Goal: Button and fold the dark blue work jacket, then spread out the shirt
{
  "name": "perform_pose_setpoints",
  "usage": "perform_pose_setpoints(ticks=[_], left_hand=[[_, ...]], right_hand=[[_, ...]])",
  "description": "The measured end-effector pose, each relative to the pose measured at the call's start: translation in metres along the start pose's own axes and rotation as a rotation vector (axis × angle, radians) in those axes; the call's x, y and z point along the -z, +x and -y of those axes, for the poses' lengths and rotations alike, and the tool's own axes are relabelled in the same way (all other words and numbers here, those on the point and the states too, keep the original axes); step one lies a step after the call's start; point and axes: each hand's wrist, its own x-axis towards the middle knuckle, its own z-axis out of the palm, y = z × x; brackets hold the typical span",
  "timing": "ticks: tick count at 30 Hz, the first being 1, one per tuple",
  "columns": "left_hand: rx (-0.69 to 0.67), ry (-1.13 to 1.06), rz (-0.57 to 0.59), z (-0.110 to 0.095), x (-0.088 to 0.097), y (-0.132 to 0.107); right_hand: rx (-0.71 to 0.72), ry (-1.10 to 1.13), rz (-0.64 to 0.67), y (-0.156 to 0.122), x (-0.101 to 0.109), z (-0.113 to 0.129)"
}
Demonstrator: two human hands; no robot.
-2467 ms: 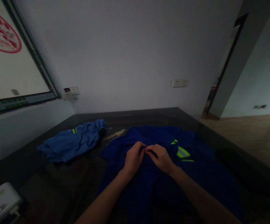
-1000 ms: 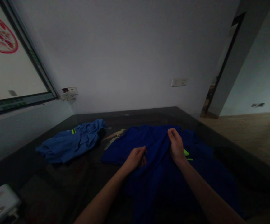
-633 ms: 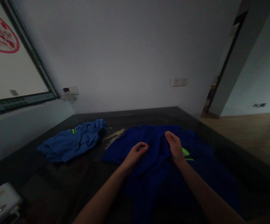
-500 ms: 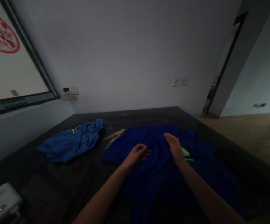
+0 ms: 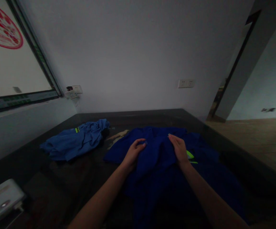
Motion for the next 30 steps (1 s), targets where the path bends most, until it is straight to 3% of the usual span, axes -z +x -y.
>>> perform_pose_setpoints(ticks=[4, 7, 11, 14, 16, 18, 23, 27, 30], left_hand=[[-0.309, 0.330, -0.141, -0.004, 0.007, 0.000], [-0.535, 0.653, -0.257, -0.005, 0.011, -0.001], [-0.597, 0.890, -0.242, 0.000, 0.012, -0.001], [-0.608, 0.965, -0.194, 0.004, 0.010, -0.002], [-0.622, 0.983, -0.178, 0.006, 0.009, -0.003], [-0.620, 0.989, -0.183, 0.007, 0.009, -0.004], [-0.594, 1.017, -0.222, 0.007, 0.009, -0.003], [-0.713, 1.097, -0.264, 0.002, 0.007, -0.005], [-0.797, 1.131, -0.201, 0.000, 0.004, -0.007]], right_hand=[[0.062, -0.115, -0.017, 0.003, -0.002, -0.001], [0.240, -0.225, -0.059, -0.001, -0.005, -0.001], [0.585, -0.406, -0.069, -0.015, -0.006, 0.009], [0.737, -0.433, 0.165, -0.025, -0.010, 0.015], [0.735, -0.431, 0.336, -0.028, -0.016, 0.015], [0.659, -0.443, 0.419, -0.027, -0.021, 0.011], [0.449, -0.485, 0.400, -0.021, -0.025, -0.005], [0.382, -0.515, 0.416, -0.019, -0.024, -0.010], [0.355, -0.542, 0.413, -0.019, -0.024, -0.010]])
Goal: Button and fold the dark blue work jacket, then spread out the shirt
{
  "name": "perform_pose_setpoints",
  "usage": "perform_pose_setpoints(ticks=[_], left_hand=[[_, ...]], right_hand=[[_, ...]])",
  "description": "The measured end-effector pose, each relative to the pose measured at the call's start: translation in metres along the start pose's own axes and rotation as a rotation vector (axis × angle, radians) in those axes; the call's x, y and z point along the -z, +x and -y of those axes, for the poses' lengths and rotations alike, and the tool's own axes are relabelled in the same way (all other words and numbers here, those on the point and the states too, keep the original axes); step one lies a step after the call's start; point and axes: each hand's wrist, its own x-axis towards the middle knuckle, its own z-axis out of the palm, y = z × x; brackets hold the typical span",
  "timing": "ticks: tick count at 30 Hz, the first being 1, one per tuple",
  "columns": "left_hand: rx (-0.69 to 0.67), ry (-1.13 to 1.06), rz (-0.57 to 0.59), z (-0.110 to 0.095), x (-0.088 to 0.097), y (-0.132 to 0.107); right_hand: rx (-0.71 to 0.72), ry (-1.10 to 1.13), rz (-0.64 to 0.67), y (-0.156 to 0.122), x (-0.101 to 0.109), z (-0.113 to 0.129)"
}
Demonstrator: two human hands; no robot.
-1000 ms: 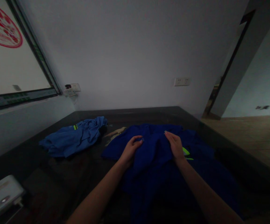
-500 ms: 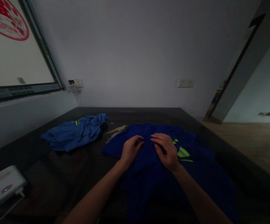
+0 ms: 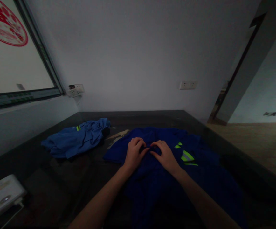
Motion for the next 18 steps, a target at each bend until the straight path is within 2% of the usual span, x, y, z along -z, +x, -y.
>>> perform_pose_setpoints(ticks=[3, 5, 13, 18], left_hand=[[-0.105, -0.056, 0.008, -0.0024, -0.0010, -0.0017], [-0.105, -0.118, 0.011, -0.0035, -0.0019, -0.0027], [0.145, -0.321, 0.041, -0.0076, 0.0009, -0.0011], [0.222, -0.408, 0.045, -0.0065, -0.0022, 0.0005]], right_hand=[[-0.023, -0.006, 0.020, 0.0009, 0.0003, -0.0015], [-0.034, 0.009, 0.040, 0.0018, 0.0016, -0.0021], [-0.134, 0.226, 0.052, 0.0032, 0.0077, 0.0039], [-0.165, 0.314, 0.056, 0.0055, 0.0090, 0.0031]])
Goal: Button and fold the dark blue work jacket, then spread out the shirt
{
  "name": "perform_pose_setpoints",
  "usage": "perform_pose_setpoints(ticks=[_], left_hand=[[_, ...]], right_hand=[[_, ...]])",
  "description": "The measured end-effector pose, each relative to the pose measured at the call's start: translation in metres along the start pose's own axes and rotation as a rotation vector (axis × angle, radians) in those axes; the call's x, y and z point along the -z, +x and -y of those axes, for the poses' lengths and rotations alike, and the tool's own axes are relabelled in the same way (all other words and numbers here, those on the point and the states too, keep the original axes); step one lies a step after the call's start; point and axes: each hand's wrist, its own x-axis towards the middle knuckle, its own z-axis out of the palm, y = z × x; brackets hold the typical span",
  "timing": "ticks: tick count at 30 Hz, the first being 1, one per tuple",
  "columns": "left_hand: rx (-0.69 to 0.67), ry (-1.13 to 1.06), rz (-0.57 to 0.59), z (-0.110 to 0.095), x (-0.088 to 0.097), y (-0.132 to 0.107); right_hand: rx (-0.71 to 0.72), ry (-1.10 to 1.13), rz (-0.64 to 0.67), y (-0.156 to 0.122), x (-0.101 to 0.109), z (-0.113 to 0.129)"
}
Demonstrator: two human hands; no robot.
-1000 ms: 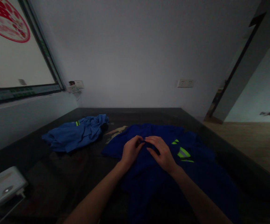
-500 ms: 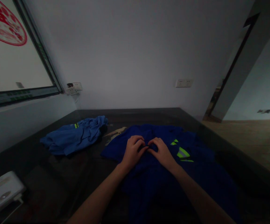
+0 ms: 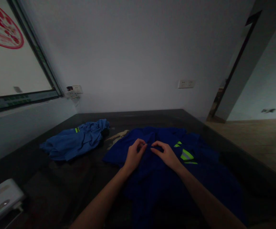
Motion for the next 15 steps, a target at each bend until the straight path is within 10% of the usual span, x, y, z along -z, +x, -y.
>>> perform_pose_setpoints(ticks=[15], left_hand=[[-0.117, 0.041, 0.031, 0.0002, -0.0013, 0.0001]], right_hand=[[0.010, -0.025, -0.085, -0.0008, -0.0009, -0.0024]])
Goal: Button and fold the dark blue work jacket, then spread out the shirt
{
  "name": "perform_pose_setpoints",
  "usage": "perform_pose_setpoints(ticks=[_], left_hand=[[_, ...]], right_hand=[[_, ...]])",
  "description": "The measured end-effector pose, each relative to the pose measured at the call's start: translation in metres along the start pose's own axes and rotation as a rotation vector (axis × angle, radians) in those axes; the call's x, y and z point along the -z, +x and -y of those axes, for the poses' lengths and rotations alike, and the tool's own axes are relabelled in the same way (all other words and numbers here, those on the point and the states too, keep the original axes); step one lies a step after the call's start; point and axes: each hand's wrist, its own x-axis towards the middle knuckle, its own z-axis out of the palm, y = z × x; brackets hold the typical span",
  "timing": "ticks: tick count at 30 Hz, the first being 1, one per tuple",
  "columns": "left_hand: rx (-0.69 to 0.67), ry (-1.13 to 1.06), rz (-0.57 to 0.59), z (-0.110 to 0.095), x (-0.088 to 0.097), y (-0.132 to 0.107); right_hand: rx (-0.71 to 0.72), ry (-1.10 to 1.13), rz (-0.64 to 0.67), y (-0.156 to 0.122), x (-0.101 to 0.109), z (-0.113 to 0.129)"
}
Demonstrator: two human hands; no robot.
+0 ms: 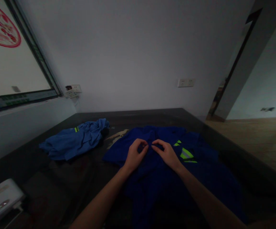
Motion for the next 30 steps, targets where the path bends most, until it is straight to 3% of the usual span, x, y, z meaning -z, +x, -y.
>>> perform_pose_setpoints(ticks=[13, 19, 30], left_hand=[[-0.002, 0.036, 0.042, 0.0022, -0.0025, -0.0001], [-0.071, 0.122, 0.007, 0.0022, -0.0031, -0.0030], [-0.127, 0.236, -0.029, 0.0009, -0.0029, -0.0075]], right_hand=[[0.009, -0.021, -0.001, -0.0018, -0.0023, 0.0014], [-0.025, -0.020, 0.001, -0.0022, -0.0022, -0.0001], [0.043, -0.006, 0.046, -0.0057, -0.0043, 0.0076]])
